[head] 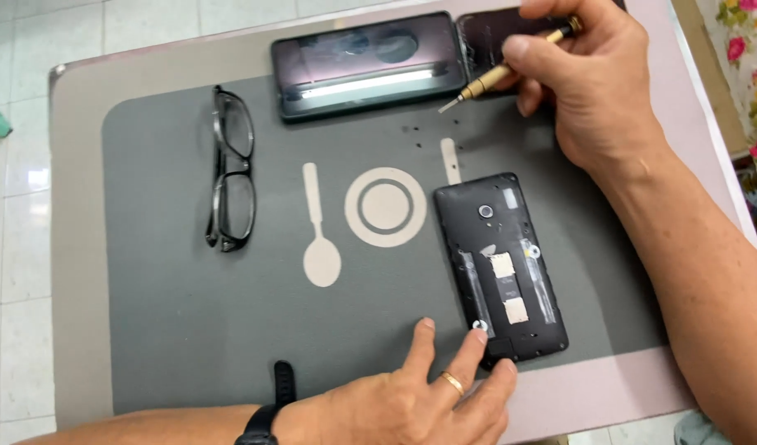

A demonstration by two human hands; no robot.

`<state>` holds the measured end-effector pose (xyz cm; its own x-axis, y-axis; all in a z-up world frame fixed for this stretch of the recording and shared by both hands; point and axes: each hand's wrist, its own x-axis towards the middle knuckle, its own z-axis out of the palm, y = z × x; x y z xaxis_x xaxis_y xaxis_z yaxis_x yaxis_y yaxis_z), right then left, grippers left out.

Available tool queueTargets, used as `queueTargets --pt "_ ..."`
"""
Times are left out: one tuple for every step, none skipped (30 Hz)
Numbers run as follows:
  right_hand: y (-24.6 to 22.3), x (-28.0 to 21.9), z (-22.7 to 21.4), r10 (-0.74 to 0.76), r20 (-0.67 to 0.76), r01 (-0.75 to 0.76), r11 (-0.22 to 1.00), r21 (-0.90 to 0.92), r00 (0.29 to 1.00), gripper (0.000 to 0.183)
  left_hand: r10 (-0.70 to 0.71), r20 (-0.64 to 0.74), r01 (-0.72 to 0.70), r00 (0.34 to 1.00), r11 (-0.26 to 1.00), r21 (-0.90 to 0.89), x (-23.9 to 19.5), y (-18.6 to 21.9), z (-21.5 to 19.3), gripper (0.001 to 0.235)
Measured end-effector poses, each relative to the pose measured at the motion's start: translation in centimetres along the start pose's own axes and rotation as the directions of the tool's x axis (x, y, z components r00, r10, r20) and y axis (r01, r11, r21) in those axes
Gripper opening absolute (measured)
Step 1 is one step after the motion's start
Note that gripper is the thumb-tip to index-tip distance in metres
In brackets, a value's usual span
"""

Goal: The person uses a small screwdriver to remove screws from the back of a disassembled smartphone. They then use a prying tool to lift and separate the back cover from the phone's chassis.

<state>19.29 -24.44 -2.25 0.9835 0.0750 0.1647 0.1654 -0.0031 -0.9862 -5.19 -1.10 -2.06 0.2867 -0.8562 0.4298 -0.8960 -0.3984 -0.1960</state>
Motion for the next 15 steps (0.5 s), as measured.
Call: queueTargets --pt "-0.1 -0.1 0.1 -0.004 0.010 0.004 1.000 0.001 1.000 0.026 -0.008 0.000 0.008 1.000 1.000 0.007 -0.1 0.1 0.2 0.024" --pt "-0.1 -0.2 0.2 -0.008 0.020 0.009 0.999 -0.035 1.000 0.027 -0.015 -0.027 0.015 1.000 1.000 0.002 -0.2 0.2 0.4 0.024" --pt "-0.1 -0.3 0.2 -0.012 0.030 0.014 0.997 -0.071 0.999 0.028 -0.022 -0.053 0.021 0.998 1.000 -0.004 -0.2 0.3 0.6 0.024" --pt "-0.4 -0.5 0.4 -0.013 0.032 0.015 0.997 -0.074 0.999 0.028 -0.023 -0.056 0.023 0.998 1.000 -0.003 -0.3 0.2 0.6 0.024" --pt "-0.6 -0.7 0.6 -0.024 0.052 0.032 0.989 -0.142 0.998 0.027 -0.008 -0.053 0.010 0.999 1.000 0.024 -0.4 0.1 0.7 0.023" --pt "-0.8 -0.9 0.6 -0.034 0.069 0.048 0.976 -0.212 0.997 0.026 0.009 -0.053 -0.007 0.999 0.999 0.049 -0.3 0.0 0.7 0.023" --pt "-0.9 -0.9 0.7 -0.034 0.067 0.048 0.975 -0.216 0.997 0.026 0.011 -0.057 -0.008 0.998 0.999 0.047 -0.3 0.0 0.7 0.023" --pt "-1.0 -0.9 0.8 -0.023 0.067 0.037 0.975 -0.218 0.997 0.026 0.009 -0.059 -0.007 0.998 1.000 0.025 -0.3 0.0 0.8 0.023" --pt "-1.1 -0.9 0.9 -0.011 0.068 0.026 0.975 -0.220 0.998 0.027 0.006 -0.060 -0.006 0.998 1.000 0.004 -0.4 0.0 0.8 0.023" --pt "-1.1 -0.9 0.9 -0.012 0.071 0.027 0.975 -0.219 0.997 0.027 0.004 -0.060 -0.003 0.998 1.000 0.005 -0.3 0.0 0.9 0.023" --pt "-1.0 -0.9 1.0 -0.016 0.060 0.031 0.968 -0.249 0.998 0.026 -0.007 -0.071 0.004 0.997 0.999 -0.046 -0.2 0.1 1.0 0.023" --pt "-1.0 -0.8 1.2 -0.021 0.052 0.035 0.960 -0.277 0.998 0.025 -0.019 -0.080 0.011 0.997 0.995 -0.096 -0.2 0.1 1.0 0.025" --pt "-1.0 -0.9 1.2 -0.022 0.057 0.037 0.961 -0.275 0.998 0.025 -0.022 -0.079 0.015 0.997 0.996 -0.093 -0.2 0.0 1.0 0.025" --pt "-1.0 -0.9 1.2 -0.021 0.066 0.039 0.961 -0.274 0.998 0.025 -0.006 -0.078 -0.003 0.997 0.993 -0.114 -0.3 -0.1 1.1 0.024" --pt "-1.1 -1.0 1.1 -0.020 0.075 0.040 0.961 -0.273 0.997 0.025 0.011 -0.077 -0.021 0.997 0.991 -0.135 -0.3 -0.2 1.1 0.023"
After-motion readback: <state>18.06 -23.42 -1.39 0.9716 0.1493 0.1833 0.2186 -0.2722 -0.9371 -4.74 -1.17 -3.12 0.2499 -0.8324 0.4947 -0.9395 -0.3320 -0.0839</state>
